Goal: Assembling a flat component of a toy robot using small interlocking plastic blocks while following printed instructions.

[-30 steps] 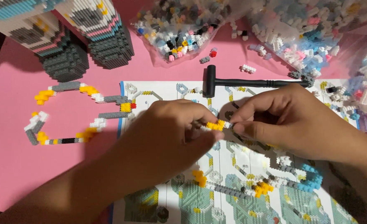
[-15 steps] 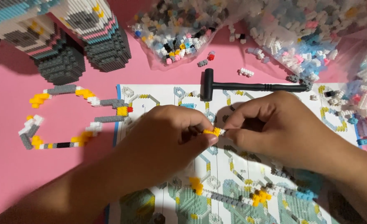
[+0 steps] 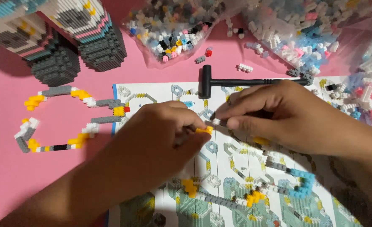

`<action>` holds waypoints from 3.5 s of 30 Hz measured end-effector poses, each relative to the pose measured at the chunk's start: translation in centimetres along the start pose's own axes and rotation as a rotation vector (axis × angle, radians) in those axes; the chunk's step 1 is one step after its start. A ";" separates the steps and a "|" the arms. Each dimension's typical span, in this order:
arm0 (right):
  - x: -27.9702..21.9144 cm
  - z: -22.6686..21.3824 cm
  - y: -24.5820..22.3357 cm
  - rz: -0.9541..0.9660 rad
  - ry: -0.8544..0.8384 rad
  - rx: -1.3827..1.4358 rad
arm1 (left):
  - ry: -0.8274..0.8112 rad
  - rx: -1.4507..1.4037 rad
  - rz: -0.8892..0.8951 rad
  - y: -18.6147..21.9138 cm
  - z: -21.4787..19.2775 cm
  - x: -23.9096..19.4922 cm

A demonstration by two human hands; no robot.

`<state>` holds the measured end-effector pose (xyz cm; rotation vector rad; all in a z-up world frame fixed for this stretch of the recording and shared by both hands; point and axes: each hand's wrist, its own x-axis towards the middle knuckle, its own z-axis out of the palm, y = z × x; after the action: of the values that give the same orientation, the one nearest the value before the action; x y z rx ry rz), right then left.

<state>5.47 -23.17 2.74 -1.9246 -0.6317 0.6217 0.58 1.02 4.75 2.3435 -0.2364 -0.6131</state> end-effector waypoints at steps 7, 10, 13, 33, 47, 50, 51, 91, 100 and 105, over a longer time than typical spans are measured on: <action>-0.9 -0.9 0.6 0.095 0.152 0.054 | 0.072 0.484 -0.104 0.4 1.1 -1.2; -2.0 -1.3 -0.2 0.090 0.275 -0.011 | 0.319 0.662 0.197 -0.7 1.9 -2.0; -3.8 -1.6 -0.5 0.065 0.310 -0.233 | 0.371 0.466 0.643 0.4 1.9 -1.1; -9.8 -1.3 4.1 0.159 0.195 -0.637 | 0.212 0.610 0.945 -0.9 5.0 0.2; -8.6 -0.8 2.9 0.063 0.225 -0.428 | 0.224 0.590 0.984 -1.4 5.6 0.4; -8.4 -0.7 2.8 0.058 0.233 -0.419 | 0.259 0.611 0.990 -1.2 5.4 0.4; -8.4 -0.7 2.8 0.059 0.232 -0.419 | 0.259 0.610 0.990 -1.1 5.5 0.4; -8.7 -0.7 3.1 -0.297 0.006 -0.692 | 0.353 0.572 0.991 -0.7 5.5 0.6; -9.0 -3.4 3.7 0.033 0.089 -0.441 | 0.216 0.682 0.926 -1.1 3.4 0.2; -9.9 -4.4 6.1 0.122 -0.039 -0.765 | 0.183 0.622 0.824 -1.3 2.1 0.1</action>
<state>2.03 -34.90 0.41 -2.6801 -0.8632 0.5322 -0.31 0.73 2.51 2.5233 -1.3752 0.1096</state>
